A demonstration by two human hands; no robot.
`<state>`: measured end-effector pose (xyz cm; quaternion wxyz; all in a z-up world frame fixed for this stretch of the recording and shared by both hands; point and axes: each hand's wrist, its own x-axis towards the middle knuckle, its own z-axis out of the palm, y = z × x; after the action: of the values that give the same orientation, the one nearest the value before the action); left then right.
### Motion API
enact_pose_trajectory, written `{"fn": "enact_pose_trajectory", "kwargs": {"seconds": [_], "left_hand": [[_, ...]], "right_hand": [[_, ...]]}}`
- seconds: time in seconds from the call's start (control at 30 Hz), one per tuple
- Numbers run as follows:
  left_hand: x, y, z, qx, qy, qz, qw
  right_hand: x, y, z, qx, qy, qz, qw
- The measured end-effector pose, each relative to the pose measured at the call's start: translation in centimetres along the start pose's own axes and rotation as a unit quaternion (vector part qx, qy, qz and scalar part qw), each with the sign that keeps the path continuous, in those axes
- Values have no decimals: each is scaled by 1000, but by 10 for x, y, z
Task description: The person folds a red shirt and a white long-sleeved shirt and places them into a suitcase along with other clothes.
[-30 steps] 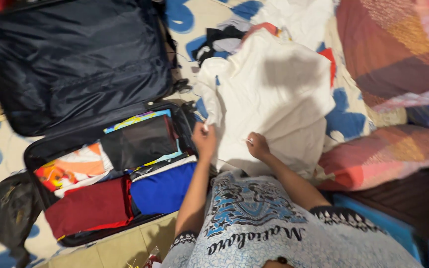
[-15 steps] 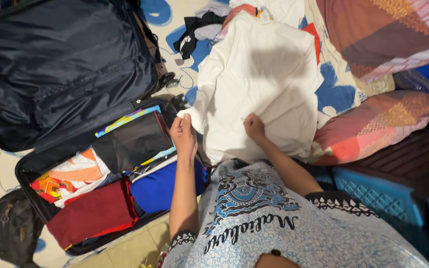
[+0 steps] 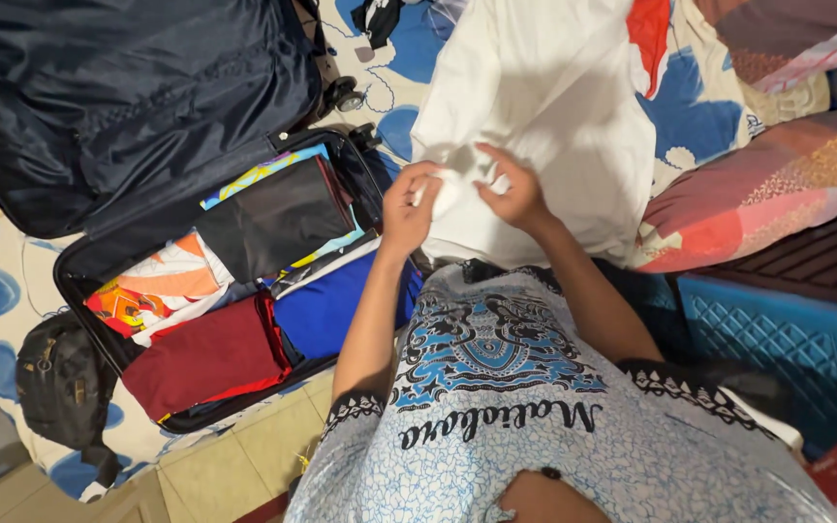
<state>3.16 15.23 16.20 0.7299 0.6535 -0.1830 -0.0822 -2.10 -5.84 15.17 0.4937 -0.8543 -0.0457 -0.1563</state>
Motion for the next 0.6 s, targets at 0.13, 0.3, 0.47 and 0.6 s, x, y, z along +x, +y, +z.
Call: {"fn": "enact_pose_trajectory", "kwargs": {"seconds": [0.13,0.3,0.47,0.6], "left_hand": [[-9,19,15,-113,-51,-101,987],[-25,16,1,13,-103,-31,994],[-36,1,2,-16,-69,-106,992],[-36,4,6,-16,3,-96,995]], "right_hand": [[-8,15,14,34,-68,-69,995],[-30,39,30,-63,-67,24,995],[-25,5,8,-13,-54,51,997],[-18,-16,-2,11,-75,76,994]]}}
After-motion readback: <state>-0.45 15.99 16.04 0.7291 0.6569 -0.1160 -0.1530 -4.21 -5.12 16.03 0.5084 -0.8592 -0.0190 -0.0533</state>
